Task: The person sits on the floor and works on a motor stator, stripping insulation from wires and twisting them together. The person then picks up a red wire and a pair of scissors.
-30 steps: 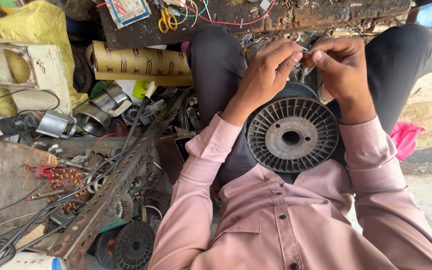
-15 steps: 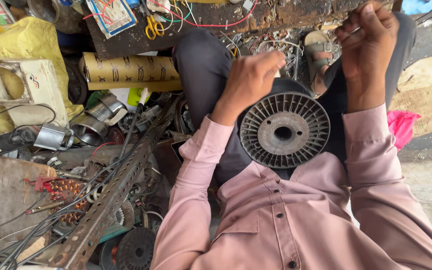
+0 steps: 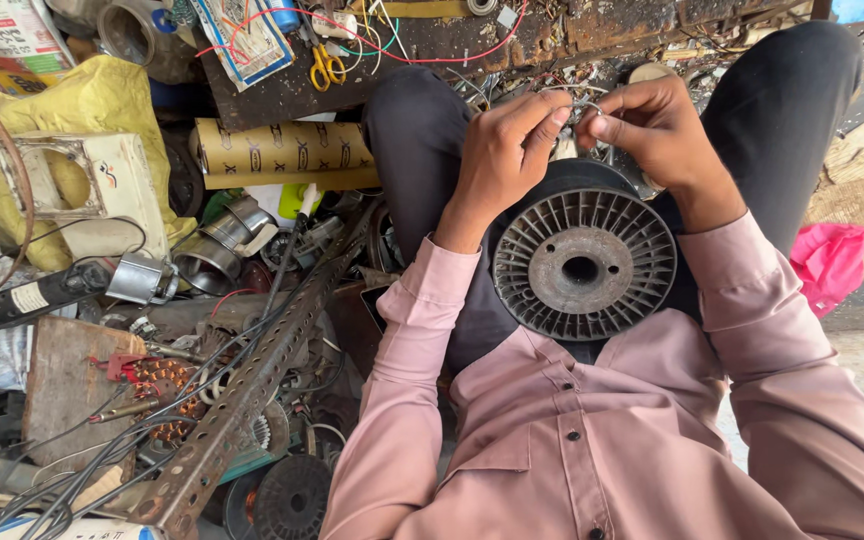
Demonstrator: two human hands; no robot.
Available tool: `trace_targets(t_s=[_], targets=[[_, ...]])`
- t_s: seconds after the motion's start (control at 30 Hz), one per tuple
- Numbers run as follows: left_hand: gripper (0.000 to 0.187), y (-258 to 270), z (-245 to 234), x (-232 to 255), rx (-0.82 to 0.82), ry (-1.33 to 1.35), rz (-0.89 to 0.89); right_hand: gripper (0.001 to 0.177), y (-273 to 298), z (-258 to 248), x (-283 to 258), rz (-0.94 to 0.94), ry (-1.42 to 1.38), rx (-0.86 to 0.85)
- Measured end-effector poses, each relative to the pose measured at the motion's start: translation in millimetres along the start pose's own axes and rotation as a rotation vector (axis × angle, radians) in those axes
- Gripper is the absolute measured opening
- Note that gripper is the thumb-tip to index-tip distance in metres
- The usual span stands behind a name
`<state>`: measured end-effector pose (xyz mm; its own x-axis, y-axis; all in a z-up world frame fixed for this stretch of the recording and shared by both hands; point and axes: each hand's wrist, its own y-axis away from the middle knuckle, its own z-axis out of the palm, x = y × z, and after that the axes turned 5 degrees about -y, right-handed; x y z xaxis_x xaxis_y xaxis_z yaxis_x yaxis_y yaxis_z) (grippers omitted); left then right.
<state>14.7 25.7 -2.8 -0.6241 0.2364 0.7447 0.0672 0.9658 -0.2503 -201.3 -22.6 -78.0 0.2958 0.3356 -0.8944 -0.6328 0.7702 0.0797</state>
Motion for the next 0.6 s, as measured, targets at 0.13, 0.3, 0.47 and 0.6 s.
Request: trace_targets(t_s=[0.13,0.3,0.47,0.6], targets=[[0.012,0.2,-1.2,0.0,-0.003,0.009,-0.004,0.019,-2.6,-2.9,6.3,0.081,-0.405,0.003],[0.016,-1.7,6.6,1.3,-0.049,-0.053,0.036,0.013,-4.3,-5.6,15.5,0.066,-0.229,0.064],[0.016,0.7,15.5,-1.1,-0.03,-0.066,0.042,0.008,-7.4,-5.5,21.3,0.056,-0.394,0.083],[0.014,3.9,18.9,-4.7,-0.007,-0.113,0.091,0.002,-9.7,-4.3,22.9,0.069,-0.601,0.12]])
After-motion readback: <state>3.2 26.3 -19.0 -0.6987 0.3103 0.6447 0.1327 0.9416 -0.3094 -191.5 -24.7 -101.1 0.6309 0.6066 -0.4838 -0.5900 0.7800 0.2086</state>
